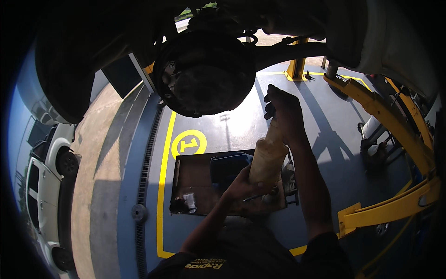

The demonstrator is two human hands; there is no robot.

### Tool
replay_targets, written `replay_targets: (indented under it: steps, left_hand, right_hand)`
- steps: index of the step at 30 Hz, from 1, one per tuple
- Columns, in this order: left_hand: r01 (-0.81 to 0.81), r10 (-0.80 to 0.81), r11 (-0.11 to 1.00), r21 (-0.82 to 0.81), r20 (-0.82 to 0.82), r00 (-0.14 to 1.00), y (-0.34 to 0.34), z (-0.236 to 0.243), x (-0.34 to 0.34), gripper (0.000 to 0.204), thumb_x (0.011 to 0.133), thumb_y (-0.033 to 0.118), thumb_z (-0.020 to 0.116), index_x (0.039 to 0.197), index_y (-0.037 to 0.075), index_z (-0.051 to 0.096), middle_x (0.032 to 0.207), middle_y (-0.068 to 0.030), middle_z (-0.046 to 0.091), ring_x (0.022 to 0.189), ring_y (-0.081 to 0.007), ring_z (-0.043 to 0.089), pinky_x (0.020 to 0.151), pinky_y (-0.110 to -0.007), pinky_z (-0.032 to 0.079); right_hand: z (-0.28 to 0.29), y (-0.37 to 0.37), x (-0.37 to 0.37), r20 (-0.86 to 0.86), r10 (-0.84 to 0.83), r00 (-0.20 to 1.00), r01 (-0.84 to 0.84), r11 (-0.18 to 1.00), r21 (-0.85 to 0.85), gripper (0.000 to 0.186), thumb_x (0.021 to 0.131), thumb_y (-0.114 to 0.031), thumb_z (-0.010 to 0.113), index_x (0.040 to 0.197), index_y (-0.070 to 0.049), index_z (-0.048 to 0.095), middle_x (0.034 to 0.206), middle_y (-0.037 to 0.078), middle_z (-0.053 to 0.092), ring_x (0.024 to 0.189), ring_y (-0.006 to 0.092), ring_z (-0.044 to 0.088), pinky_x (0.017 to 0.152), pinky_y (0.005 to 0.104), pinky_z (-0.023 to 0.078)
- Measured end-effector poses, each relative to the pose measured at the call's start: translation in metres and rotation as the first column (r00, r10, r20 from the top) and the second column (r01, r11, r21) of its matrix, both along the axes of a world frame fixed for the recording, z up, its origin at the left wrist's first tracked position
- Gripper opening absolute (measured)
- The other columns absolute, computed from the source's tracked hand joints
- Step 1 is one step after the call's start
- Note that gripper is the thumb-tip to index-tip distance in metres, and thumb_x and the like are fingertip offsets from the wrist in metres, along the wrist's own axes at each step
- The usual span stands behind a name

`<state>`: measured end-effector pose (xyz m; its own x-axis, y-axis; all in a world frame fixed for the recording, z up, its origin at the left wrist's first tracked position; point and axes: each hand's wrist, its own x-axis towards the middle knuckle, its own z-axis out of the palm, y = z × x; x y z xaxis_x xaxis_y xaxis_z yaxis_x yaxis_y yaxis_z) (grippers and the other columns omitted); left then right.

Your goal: The person works under a lifted vehicle, using a wrench to tighten bolts on the brake assembly. They retrieve a pneumatic impact wrench from a toolbox, connect it to an air hose, and use it to tighten bolts on the brake rotor. The person then uses a spray bottle to apply fluid to the brake components.

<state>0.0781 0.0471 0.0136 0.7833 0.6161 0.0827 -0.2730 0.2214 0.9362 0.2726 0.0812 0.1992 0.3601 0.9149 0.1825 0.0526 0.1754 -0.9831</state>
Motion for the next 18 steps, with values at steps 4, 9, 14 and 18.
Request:
replay_targets:
  steps: [4, 9, 14, 18]
  left_hand:
    - [-0.039, 0.040, 0.999, 0.032, -0.028, 0.999, -0.001, -0.019, -0.018, 0.095, 0.081, 0.034, 0.090, 0.151, -0.006, 0.038, 0.139, -0.0157, 0.060, 0.129, -0.0235, 0.059, 0.109, -0.038, 0.049]
    - [-0.052, 0.061, 0.997, 0.062, -0.136, 0.989, -0.002, -0.052, -0.048, 0.095, 0.082, 0.038, 0.089, 0.150, -0.006, 0.040, 0.140, -0.0155, 0.059, 0.129, -0.0241, 0.059, 0.109, -0.038, 0.048]
    - [-0.139, 0.140, 0.990, 0.015, -0.170, 0.975, -0.003, -0.077, -0.078, 0.106, 0.079, 0.054, 0.087, 0.151, -0.007, 0.039, 0.140, -0.0160, 0.059, 0.129, -0.0246, 0.058, 0.109, -0.038, 0.048]
    - [-0.124, 0.119, 0.992, -0.020, -0.183, 0.976, 0.006, -0.102, -0.096, 0.112, 0.079, 0.058, 0.085, 0.155, -0.006, 0.033, 0.145, -0.0177, 0.054, 0.133, -0.0263, 0.054, 0.112, -0.040, 0.045]
  right_hand:
    - [-0.032, 0.006, -0.019, -0.134, -0.014, 0.991, 0.027, 0.995, 0.095, 0.041, 0.102, -0.037, 0.063, 0.097, 0.003, 0.070, 0.076, 0.008, 0.064, 0.068, 0.0150, 0.065, 0.067, 0.0297, 0.052]
    - [-0.067, 0.009, -0.046, -0.080, 0.029, 0.996, -0.031, 0.999, -0.019, 0.043, 0.103, -0.038, 0.061, 0.105, 0.005, 0.068, 0.085, 0.008, 0.068, 0.072, 0.0151, 0.065, 0.069, 0.0302, 0.053]
    - [-0.101, 0.015, -0.072, 0.423, -0.104, 0.900, -0.024, 0.958, 0.287, 0.025, 0.102, -0.009, 0.056, 0.117, 0.008, 0.064, 0.087, 0.012, 0.068, 0.070, 0.0186, 0.066, 0.065, 0.0321, 0.056]
    - [-0.120, 0.022, -0.087, 0.386, -0.173, 0.906, 0.014, 0.924, 0.382, 0.009, 0.101, -0.008, 0.058, 0.099, 0.000, 0.060, 0.083, 0.012, 0.057, 0.068, 0.0252, 0.061, 0.059, 0.0413, 0.049]
